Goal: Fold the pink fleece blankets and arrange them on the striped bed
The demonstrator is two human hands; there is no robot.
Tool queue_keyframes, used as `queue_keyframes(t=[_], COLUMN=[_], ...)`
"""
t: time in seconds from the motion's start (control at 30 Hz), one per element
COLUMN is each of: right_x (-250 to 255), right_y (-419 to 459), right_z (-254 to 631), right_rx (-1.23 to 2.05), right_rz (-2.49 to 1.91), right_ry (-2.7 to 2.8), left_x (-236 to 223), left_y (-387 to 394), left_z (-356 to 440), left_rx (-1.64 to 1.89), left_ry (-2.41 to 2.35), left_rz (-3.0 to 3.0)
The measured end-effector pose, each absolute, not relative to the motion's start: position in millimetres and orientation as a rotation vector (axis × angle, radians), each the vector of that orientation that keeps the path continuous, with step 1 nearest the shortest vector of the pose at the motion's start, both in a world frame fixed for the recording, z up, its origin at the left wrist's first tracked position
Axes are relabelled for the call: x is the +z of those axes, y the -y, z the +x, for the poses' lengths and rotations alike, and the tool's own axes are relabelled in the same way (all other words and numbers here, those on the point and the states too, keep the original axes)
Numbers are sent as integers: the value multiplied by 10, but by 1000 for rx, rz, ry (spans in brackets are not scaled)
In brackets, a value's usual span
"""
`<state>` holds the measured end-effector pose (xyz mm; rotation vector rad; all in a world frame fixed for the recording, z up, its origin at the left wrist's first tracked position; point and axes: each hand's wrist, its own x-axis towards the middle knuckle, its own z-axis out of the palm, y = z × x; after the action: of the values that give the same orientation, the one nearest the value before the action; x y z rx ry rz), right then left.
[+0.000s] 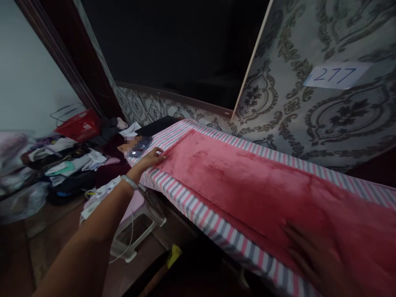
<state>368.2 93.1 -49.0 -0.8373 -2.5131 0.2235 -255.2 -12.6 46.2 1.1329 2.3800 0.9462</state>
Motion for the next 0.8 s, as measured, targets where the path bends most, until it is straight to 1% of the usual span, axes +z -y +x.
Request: queue_keyframes(t=[0.17,0.3,0.5,0.67,0.8], right_x=[-510,-512,-503,-511,-414], right_y=[-897,-877,-843,-762,-710], right_z=[3569,3510,3419,3422,3421], right_rx=[75,50,-23,-74,-111], right_rz=[-819,-809,-916,-839,-817], right_ry=[2509,2454,2238,2226,2271], left_x=[459,504,518,533,579], left_y=[131,84,-21,21,10], left_z=[-2473,-2432,-2405,-2453,-2463], left_rx=[1003,1002,1119,926,779], left_ry=[-2450,-2444,-2530,-2551,-2574], left_rz=[1158,1179,1124,1102,1105])
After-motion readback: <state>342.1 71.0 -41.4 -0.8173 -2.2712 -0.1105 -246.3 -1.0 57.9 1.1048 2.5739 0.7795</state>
